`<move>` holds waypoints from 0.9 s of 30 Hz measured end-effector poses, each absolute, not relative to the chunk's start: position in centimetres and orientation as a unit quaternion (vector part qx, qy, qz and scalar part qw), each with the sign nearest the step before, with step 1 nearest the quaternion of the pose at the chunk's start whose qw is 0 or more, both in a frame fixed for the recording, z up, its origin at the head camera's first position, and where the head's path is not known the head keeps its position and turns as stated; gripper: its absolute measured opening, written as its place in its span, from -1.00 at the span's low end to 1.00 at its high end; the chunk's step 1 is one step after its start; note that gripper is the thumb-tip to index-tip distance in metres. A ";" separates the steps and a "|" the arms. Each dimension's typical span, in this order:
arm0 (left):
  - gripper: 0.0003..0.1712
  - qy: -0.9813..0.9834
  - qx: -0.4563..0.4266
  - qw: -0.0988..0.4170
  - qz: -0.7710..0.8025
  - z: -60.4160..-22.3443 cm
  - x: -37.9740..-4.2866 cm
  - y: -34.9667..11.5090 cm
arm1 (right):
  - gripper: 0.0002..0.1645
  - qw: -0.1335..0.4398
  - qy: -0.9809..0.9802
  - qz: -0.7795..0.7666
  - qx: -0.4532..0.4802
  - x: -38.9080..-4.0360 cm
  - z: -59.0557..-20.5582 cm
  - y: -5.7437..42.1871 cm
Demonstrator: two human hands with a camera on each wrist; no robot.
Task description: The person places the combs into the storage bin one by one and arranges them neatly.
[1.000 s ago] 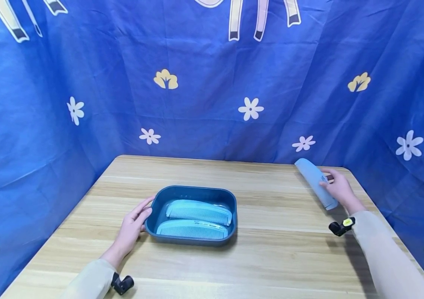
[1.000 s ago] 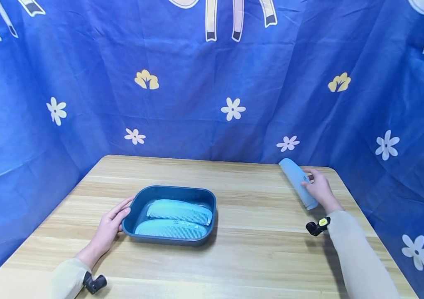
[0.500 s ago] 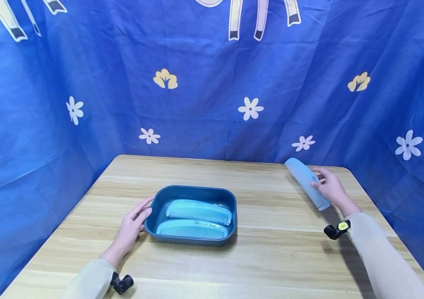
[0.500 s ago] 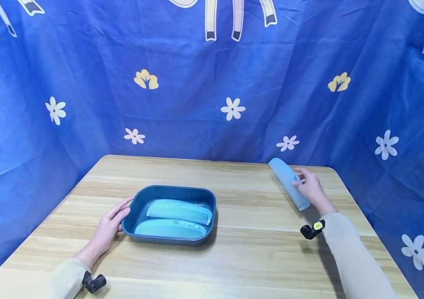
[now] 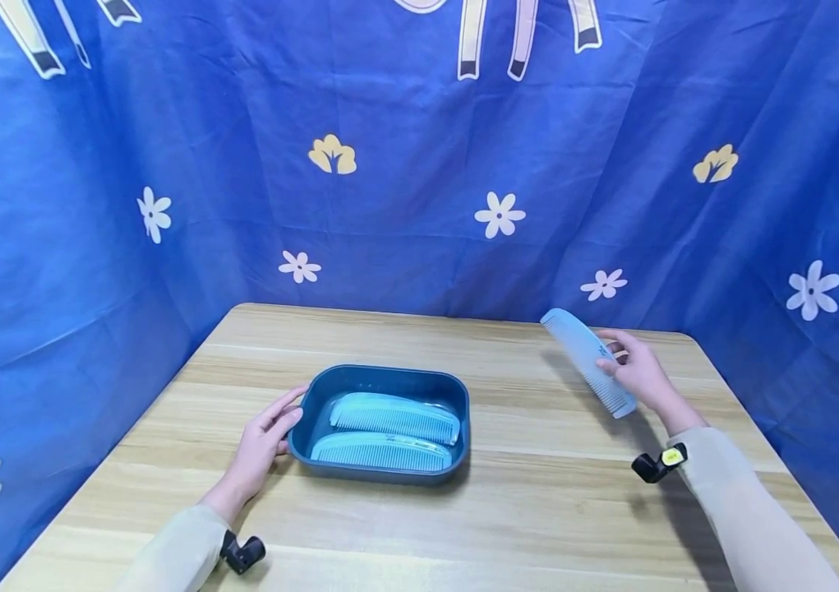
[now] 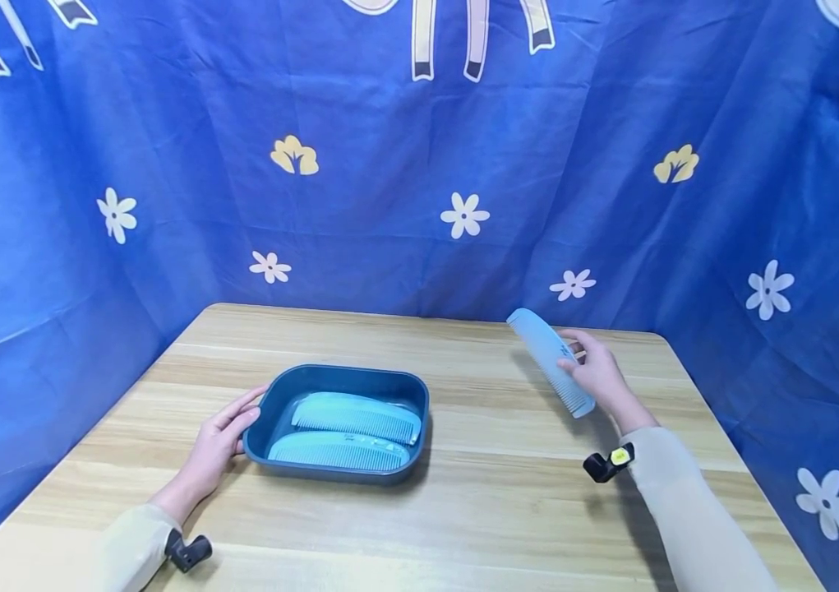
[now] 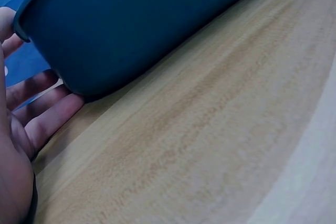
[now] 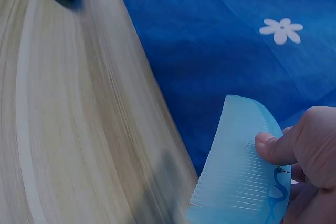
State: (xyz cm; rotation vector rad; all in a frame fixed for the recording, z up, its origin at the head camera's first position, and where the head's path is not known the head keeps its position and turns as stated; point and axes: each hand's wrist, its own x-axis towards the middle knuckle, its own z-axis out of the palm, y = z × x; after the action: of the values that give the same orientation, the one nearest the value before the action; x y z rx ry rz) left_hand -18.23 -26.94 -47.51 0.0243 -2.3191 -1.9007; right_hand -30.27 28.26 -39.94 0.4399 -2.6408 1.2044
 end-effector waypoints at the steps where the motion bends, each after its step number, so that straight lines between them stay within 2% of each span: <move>1: -0.42 -0.772 0.010 0.069 -0.632 -47.5 -18.3 -27.0 | -0.45 0.104 -0.892 0.412 0.154 -30.2 -39.9 28.0; 27: -0.44 -0.768 0.010 0.068 -0.637 -47.4 -18.2 -27.1 | -0.44 0.063 -0.862 0.459 0.208 -28.4 -38.1 23.7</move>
State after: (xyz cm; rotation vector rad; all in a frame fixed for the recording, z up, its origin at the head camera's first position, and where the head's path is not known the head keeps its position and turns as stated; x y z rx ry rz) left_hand -18.19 -27.05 -47.44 0.0303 -2.3143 -1.9186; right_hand -28.39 23.67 -38.11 0.6280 -2.6044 1.3861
